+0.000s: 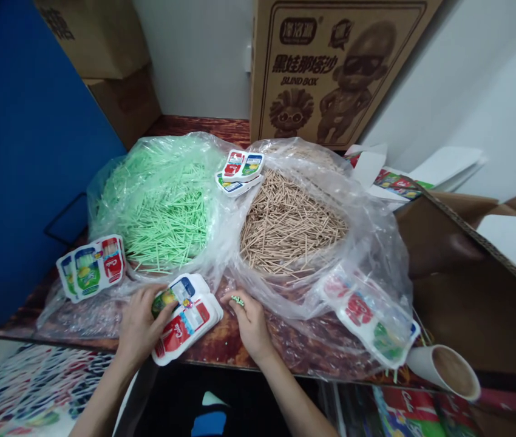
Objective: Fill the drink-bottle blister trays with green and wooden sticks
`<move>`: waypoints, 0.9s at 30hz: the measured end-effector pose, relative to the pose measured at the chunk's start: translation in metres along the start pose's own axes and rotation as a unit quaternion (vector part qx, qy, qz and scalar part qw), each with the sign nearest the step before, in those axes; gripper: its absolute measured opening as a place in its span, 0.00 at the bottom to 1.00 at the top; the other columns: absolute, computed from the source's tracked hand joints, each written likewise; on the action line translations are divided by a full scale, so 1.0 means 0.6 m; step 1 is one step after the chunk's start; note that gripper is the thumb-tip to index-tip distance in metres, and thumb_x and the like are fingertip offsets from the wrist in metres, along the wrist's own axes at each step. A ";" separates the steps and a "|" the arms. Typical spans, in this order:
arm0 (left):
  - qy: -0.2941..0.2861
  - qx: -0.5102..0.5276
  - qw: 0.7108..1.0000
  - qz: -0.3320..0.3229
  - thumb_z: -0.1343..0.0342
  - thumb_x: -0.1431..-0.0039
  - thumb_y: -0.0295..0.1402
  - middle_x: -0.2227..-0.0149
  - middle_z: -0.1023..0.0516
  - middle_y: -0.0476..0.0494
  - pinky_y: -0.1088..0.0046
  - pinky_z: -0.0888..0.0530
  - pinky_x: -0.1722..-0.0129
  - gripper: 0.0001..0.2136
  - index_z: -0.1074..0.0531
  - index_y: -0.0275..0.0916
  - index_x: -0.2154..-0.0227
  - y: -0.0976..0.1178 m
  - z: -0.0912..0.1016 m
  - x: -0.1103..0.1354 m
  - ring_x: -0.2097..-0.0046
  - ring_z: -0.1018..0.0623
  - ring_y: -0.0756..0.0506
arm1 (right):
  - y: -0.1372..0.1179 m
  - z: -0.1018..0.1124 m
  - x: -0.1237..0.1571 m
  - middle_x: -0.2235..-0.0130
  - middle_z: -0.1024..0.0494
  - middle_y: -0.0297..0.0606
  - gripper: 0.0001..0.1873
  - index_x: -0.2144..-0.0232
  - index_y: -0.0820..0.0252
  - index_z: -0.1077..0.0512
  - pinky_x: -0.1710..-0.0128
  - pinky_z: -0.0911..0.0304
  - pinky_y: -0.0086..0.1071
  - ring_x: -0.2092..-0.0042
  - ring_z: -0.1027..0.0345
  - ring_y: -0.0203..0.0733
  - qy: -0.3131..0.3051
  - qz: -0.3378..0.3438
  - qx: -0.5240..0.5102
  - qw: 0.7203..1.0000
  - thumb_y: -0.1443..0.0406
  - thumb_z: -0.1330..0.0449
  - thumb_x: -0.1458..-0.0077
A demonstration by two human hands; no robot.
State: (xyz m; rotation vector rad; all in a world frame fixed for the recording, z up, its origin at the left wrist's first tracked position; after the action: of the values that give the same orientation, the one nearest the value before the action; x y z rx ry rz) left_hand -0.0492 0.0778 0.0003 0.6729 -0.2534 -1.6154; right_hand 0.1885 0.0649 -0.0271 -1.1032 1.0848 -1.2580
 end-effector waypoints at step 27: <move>0.051 0.076 0.996 0.021 0.47 0.44 0.39 0.74 0.25 0.48 0.72 0.32 0.68 0.10 0.28 0.40 0.75 -0.041 0.036 -0.030 0.71 0.26 0.47 | -0.003 -0.005 0.008 0.63 0.21 0.38 0.11 0.65 0.56 0.25 0.56 0.37 0.34 0.59 0.28 0.43 0.002 0.029 0.024 0.999 0.64 0.48 0.39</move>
State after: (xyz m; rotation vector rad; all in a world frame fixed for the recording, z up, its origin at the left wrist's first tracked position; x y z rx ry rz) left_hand -0.0813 0.0946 0.0097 0.8594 -0.3162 -1.5265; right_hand 0.1854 0.0598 -0.0260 -1.0273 1.0776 -1.2350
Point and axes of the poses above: each hand's wrist, its own x-axis away from the middle knuckle, its own z-axis out of the back of the hand, y = z × x, the point moved 7 cm from there along -x, towards the middle knuckle
